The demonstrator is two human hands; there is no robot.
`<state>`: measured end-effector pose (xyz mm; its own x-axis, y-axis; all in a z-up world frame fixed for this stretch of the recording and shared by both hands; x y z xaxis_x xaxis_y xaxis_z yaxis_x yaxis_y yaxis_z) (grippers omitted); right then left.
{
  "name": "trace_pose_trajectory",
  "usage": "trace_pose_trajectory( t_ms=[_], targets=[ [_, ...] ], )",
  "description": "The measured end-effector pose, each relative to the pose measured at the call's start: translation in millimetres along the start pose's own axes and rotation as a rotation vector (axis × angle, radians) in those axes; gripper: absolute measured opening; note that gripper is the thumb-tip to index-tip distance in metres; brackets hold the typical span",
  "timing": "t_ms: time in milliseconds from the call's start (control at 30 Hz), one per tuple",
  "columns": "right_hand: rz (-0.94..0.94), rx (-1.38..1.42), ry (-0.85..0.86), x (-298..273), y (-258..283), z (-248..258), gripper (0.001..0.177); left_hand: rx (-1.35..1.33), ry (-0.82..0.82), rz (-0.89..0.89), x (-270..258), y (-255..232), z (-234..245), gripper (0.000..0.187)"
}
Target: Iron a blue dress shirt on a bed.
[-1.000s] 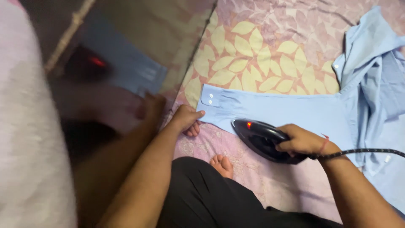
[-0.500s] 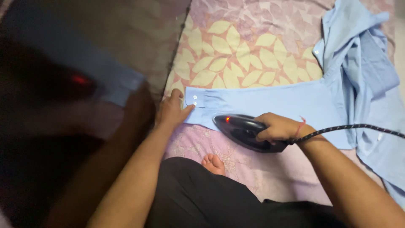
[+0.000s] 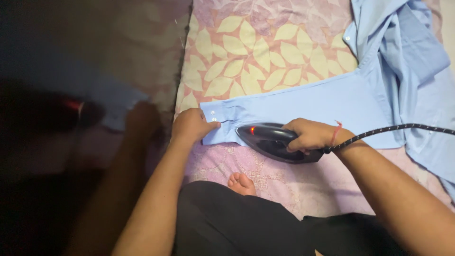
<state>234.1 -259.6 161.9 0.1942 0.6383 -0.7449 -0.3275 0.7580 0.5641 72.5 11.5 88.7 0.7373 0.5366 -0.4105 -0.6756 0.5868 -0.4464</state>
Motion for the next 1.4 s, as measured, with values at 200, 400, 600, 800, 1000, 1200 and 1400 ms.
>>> trace_pose_trajectory(
  t_ms=[200,400,600,800,1000,1200,1400],
  targets=[
    [0.055,0.015,0.007,8,-12,-2,0.023,-0.035,-0.050,-0.080,-2,-1,-1,0.069],
    [0.021,0.018,0.005,5,-8,-2,0.025,0.119,0.062,-0.107,-5,-8,1,0.054],
    [0.015,0.004,-0.001,4,-8,-2,0.025,0.072,0.019,0.102,-16,-21,20,0.058],
    [0.030,0.033,-0.001,3,-9,-2,0.024,0.140,0.112,0.159,-16,-19,12,0.059],
    [0.014,0.011,-0.004,6,-12,-2,0.024,0.163,0.146,0.008,1,-2,-13,0.042],
    [0.049,-0.007,-0.011,2,-10,1,0.023,-0.048,0.127,0.051,8,10,-15,0.033],
    [-0.019,-0.102,0.017,-3,-12,8,0.025,-0.260,0.203,0.153,17,19,-22,0.026]
  ],
)
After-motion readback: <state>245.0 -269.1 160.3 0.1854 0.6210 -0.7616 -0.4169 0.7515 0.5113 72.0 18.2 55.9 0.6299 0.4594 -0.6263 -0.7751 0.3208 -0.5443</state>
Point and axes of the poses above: each hand's wrist, its own x-axis towards the middle knuckle, its own z-axis out of the back of the hand, y = z × x, the point moved 3 cm from there along x, towards the middle knuckle, and after that the axes turned 2 degrees about -x, right-handed, at the moved point
